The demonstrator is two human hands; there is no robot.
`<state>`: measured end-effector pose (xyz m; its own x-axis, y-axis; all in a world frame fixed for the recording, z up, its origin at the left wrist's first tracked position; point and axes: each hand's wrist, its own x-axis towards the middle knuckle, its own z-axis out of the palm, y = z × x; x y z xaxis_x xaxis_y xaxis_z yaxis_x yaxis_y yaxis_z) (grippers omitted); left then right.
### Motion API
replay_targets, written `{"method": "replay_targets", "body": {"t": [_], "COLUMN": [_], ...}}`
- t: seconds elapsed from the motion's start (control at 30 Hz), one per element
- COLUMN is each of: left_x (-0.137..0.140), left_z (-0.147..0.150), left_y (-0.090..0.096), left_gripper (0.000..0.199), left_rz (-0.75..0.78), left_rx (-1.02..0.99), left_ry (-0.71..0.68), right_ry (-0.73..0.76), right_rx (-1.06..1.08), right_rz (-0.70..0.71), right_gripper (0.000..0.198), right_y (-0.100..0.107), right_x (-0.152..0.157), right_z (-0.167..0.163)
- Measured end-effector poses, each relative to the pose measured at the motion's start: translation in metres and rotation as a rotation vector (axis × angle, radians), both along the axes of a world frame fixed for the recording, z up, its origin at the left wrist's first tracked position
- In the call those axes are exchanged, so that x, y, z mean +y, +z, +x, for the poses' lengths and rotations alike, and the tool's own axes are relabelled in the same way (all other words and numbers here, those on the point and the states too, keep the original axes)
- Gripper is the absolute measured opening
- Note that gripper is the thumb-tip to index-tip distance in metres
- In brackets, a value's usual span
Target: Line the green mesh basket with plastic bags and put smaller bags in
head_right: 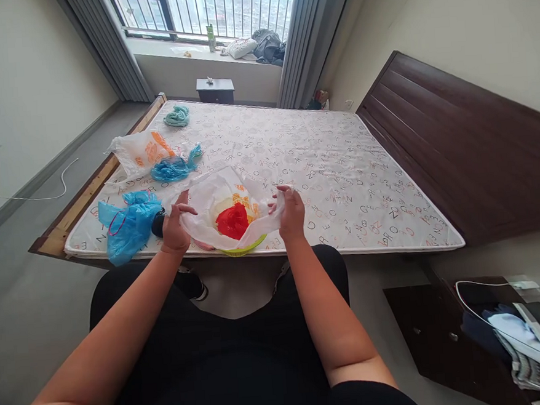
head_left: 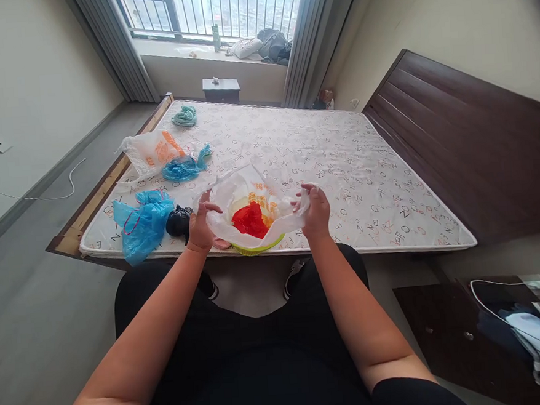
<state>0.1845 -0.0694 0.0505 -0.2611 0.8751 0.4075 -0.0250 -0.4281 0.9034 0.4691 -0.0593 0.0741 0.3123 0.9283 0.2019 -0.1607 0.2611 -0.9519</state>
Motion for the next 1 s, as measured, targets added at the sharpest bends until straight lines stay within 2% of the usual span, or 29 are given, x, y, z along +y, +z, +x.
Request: {"method": "replay_targets", "body": {"t": [0.1, 0.17, 0.27, 0.33, 0.37, 0.43, 0.53, 0.6, 0.7, 0.87, 1.0], "left_x": [-0.008, -0.012, -0.013, -0.009, -0.005, 0.004, 0.014, 0.016, 0.012, 0.001, -0.005], "left_z": [0.008, 0.012, 0.014, 0.013, 0.011, 0.003, -0.012, -0.02, -0.02, 0.001, 0.022], "left_y": [0.015, 0.024, 0.034, 0.038, 0.039, 0.039, 0.035, 0.031, 0.028, 0.035, 0.038], "left_gripper": [0.046, 0.038, 0.036, 0.041, 0.045, 0.057, 0.074, 0.075, 0.072, 0.073, 0.073], "left_rz": [0.061, 0.091, 0.076, 0.041, 0.035, 0.041, 0.033, 0.006, -0.016, 0.023, 0.044], "left_rx": [0.127, 0.174, 0.075, -0.078, -0.156, -0.271, -0.365, -0.407, -0.414, -0.321, -0.204], "left_ry": [-0.066, -0.084, -0.166, -0.221, -0.23, -0.208, -0.143, -0.108, -0.079, -0.096, -0.104], "right_ry": [0.065, 0.153, 0.253, 0.291, 0.326, 0.429, 0.556, 0.558, 0.489, 0.303, 0.308], "right_rx": [-0.403, -0.674, -0.977, -1.145, -1.233, -1.415, -1.63, -1.687, -1.654, -1.52, -1.496], "right_rz": [-0.009, 0.011, -0.008, -0.077, -0.125, -0.215, -0.263, -0.271, -0.271, -0.04, 0.074], "right_gripper": [0.043, 0.058, 0.089, 0.097, 0.093, 0.072, 0.042, 0.035, 0.04, 0.075, 0.102], "right_y": [0.007, 0.01, 0.006, -0.003, -0.008, -0.02, -0.032, -0.033, -0.022, 0.008, 0.014], "right_x": [0.001, 0.001, 0.003, 0.006, 0.008, 0.012, 0.015, 0.015, 0.011, -0.001, -0.014], "right_z": [-0.017, -0.025, -0.033, -0.035, -0.035, -0.034, -0.029, -0.025, -0.019, -0.033, -0.078]}}
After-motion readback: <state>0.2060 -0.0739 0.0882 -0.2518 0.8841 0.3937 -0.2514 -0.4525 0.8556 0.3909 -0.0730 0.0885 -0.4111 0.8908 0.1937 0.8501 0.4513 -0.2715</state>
